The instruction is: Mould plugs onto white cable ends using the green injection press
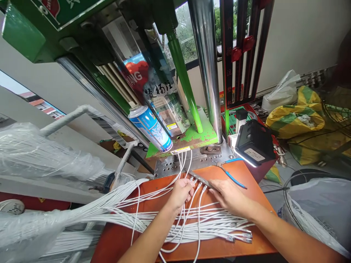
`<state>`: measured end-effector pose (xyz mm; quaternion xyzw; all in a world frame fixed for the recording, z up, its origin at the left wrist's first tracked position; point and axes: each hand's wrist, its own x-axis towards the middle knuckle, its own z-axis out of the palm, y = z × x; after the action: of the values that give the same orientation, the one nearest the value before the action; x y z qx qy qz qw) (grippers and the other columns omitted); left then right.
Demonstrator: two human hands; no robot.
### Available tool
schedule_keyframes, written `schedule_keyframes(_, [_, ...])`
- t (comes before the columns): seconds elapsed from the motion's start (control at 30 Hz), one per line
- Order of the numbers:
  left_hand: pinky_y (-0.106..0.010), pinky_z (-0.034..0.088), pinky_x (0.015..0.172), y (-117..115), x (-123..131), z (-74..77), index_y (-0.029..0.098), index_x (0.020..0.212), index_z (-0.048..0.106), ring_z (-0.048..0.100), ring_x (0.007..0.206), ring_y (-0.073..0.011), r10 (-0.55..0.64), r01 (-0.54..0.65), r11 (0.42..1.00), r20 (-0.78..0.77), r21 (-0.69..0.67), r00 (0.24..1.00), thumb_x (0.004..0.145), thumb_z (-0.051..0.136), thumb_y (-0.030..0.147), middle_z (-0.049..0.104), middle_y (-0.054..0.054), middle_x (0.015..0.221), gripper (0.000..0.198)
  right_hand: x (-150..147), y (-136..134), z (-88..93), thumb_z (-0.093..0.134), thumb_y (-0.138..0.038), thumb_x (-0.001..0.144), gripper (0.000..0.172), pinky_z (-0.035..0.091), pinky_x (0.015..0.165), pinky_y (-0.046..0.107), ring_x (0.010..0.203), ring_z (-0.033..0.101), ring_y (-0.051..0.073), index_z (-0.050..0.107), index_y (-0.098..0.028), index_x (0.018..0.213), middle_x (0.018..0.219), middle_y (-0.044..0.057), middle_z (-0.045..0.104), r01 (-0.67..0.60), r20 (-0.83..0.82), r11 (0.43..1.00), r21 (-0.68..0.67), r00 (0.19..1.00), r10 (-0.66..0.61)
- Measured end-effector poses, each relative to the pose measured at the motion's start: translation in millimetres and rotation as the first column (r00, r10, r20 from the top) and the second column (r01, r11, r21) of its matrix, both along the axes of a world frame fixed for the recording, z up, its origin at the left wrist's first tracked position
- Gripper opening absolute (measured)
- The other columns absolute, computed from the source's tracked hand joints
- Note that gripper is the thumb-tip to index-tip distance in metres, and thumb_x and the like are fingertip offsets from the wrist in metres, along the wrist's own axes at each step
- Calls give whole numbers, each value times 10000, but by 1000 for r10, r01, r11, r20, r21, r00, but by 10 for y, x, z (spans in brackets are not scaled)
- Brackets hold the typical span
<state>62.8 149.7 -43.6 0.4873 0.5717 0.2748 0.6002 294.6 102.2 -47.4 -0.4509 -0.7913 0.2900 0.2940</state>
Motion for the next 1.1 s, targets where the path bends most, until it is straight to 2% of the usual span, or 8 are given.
schedule_keyframes(0.1, [-204, 220, 381, 0, 5, -4, 177, 651, 540, 366, 359, -44, 4, -4, 1000, 6, -6, 1000, 708, 790, 616, 541, 15, 520, 509, 5, -8, 44, 425, -293, 1094, 266, 395, 692, 315, 736, 580, 177, 579, -191, 902, 869, 51, 669, -12, 3, 1000, -8, 1000, 12])
schedule_keyframes(0.2, [-210, 229, 387, -7, 9, 2, 185, 662, 529, 375, 366, -52, 0, 0, 1000, -7, -10, 1000, 722, 780, 621, 534, 17, 529, 507, -9, -21, -8, 444, -296, 1086, 237, 408, 705, 314, 757, 598, 188, 589, -194, 928, 885, 58, 676, -15, 22, 1000, 14, 1000, 15])
schedule_keyframes(0.3, [-229, 303, 399, -14, -24, 11, 193, 728, 540, 464, 385, -95, -41, 41, 999, -53, -4, 998, 789, 690, 664, 596, -16, 586, 499, -36, -35, -89, 422, -300, 1095, 241, 413, 717, 318, 778, 616, 203, 588, -198, 952, 886, 67, 680, 43, 55, 999, 22, 997, -44])
schedule_keyframes(0.4, [-261, 336, 412, -8, -116, 25, 203, 796, 561, 535, 399, -160, -101, 109, 993, -170, 41, 980, 869, 588, 655, 617, -29, 583, 458, -63, -43, -124, 364, -305, 1113, 284, 397, 701, 324, 755, 606, 205, 556, -203, 930, 859, 67, 666, 122, 76, 992, 21, 989, -123])
schedule_keyframes(0.53, [-265, 255, 492, 17, -245, 41, 215, 668, 489, 447, 440, -129, -121, 200, 961, -362, 190, 924, 937, 575, 506, 484, 21, 520, 406, -70, -39, -93, 358, -314, 1114, 286, 388, 696, 335, 758, 602, 205, 539, -203, 921, 862, 60, 655, 126, 66, 992, 12, 990, -127])
schedule_keyframes(0.7, [-298, 221, 585, 54, -269, 8, 208, 615, 436, 391, 564, -139, -126, 304, 904, -493, 301, 861, 960, 567, 407, 448, 18, 577, 419, -55, -34, -93, 358, -306, 1110, 289, 409, 699, 333, 747, 596, 199, 539, -202, 910, 856, 61, 647, 115, 51, 993, -3, 992, -114])
schedule_keyframes(0.9, [-309, 227, 605, 93, -264, -9, 216, 638, 420, 409, 590, -158, -134, 359, 876, -553, 321, 822, 989, 521, 383, 460, 13, 604, 401, -52, -37, -75, 385, -310, 1107, 268, 438, 719, 321, 774, 616, 204, 586, -202, 966, 898, 78, 675, 68, 40, 998, 13, 997, -68])
schedule_keyframes(1.1, [-304, 273, 635, 110, -261, 23, 215, 622, 470, 460, 605, -176, -177, 413, 845, -550, 340, 816, 985, 549, 359, 515, -6, 615, 398, -31, -50, 9, 403, -303, 1105, 251, 403, 679, 314, 725, 584, 191, 584, -206, 962, 860, 61, 664, 27, 60, 999, 17, 998, -28])
